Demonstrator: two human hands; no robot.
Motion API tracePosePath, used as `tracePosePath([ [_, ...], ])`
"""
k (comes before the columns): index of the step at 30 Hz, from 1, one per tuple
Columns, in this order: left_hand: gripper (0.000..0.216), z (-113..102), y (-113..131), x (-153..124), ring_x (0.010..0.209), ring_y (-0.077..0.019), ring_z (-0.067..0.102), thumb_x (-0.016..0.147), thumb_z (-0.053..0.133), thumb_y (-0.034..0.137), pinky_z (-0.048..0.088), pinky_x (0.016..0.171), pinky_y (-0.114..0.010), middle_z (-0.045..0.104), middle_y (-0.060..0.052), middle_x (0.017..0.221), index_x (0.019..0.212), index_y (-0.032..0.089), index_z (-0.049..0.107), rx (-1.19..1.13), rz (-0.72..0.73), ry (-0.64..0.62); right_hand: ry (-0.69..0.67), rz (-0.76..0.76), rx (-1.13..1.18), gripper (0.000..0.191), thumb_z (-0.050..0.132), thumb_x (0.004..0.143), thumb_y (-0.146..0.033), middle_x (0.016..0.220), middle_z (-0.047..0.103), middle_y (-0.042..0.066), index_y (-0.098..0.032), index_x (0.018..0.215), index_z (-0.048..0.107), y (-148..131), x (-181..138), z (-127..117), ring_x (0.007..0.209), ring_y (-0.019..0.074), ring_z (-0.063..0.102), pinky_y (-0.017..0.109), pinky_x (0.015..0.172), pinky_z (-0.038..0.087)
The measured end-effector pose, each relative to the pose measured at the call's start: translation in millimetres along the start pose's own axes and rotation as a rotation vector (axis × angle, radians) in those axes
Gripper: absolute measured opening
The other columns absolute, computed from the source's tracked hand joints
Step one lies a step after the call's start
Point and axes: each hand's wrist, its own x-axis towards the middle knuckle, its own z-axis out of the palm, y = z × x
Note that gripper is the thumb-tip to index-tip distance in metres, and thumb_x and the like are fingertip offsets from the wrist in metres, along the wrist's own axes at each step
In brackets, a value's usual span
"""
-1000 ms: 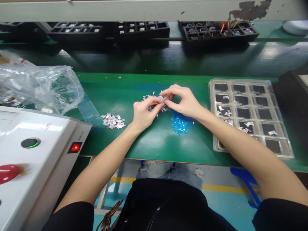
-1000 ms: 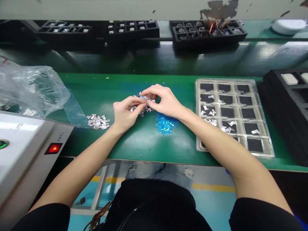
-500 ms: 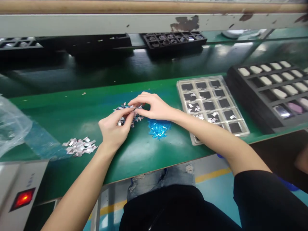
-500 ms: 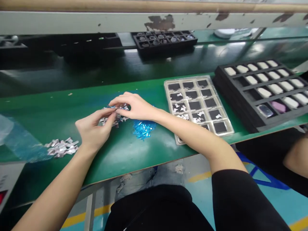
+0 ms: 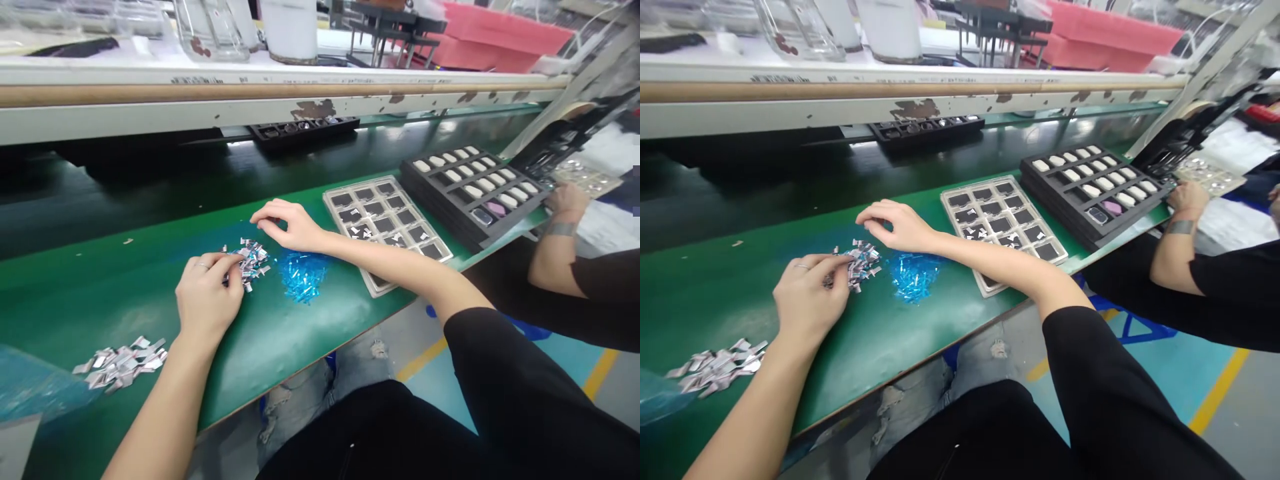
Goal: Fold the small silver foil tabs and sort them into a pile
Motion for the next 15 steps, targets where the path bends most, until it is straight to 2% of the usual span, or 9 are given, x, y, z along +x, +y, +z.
tracePosePath([
  [4,0.028,1.0,3.5,1.6,0.106,-0.0341,0.072,0.109,0.057,0.026,0.059,0.091,-0.049,0.081,-0.013,0.111,0.111,0.026,0.085,-0.007,-0.025,-0.021,0.004,0.076,0.0,0.026,0.047,0.113,-0.027,0.114,0.082,0.002,-0.022,0.119,0.073,-14.8,6.7,-34.1,0.099,0.0175,0.073,0.037,0.098,0.062],
  [7,0.028,2.4,5.0,3.2,0.106,-0.0333,0.071,0.107,0.057,0.027,0.058,0.088,-0.047,0.079,-0.012,0.11,0.107,0.027,0.085,-0.027,-0.072,-0.018,-0.021,0.099,-0.265,0.03,0.049,0.11,-0.023,0.121,0.082,0.007,-0.022,0.124,0.076,-22.5,-3.7,-67.2,0.11,0.0254,0.072,0.046,0.108,0.059],
  [9,0.029,3.6,5.4,4.0,0.107,-0.0336,0.07,0.106,0.056,0.027,0.057,0.086,-0.047,0.078,-0.012,0.111,0.104,0.027,0.084,-0.033,-0.099,-0.018,-0.077,0.142,-0.518,0.034,0.054,0.107,-0.025,0.13,0.08,0.013,-0.019,0.133,0.076,-22.8,-22.3,-85.6,0.125,0.0345,0.067,0.055,0.116,0.054],
  [12,0.03,5.3,6.2,4.9,0.107,-0.0345,0.069,0.105,0.055,0.026,0.056,0.083,-0.048,0.078,-0.012,0.111,0.102,0.026,0.084,-0.04,-0.113,-0.009,-0.185,0.287,-0.767,0.051,0.054,0.11,-0.033,0.153,0.068,0.025,-0.012,0.155,0.067,-16.2,-61.0,-105.4,0.141,0.0484,0.057,0.069,0.117,0.052],
  [13,0.03,5.9,6.6,5.2,0.107,-0.0347,0.069,0.105,0.054,0.026,0.056,0.082,-0.048,0.078,-0.012,0.11,0.102,0.026,0.084,-0.046,-0.115,-0.002,-0.214,0.323,-0.795,0.053,0.053,0.109,-0.031,0.157,0.065,0.027,-0.01,0.157,0.065,-12.5,-73.9,-110.6,0.142,0.0502,0.056,0.071,0.116,0.052],
  [15,0.03,6.9,7.6,5.7,0.107,-0.0349,0.069,0.104,0.055,0.025,0.056,0.081,-0.048,0.078,-0.013,0.109,0.101,0.026,0.084,-0.06,-0.12,0.006,-0.239,0.326,-0.776,0.053,0.045,0.111,-0.026,0.162,0.063,0.028,-0.008,0.157,0.064,-4.7,-96.0,-120.3,0.146,0.0478,0.055,0.069,0.122,0.05],
])
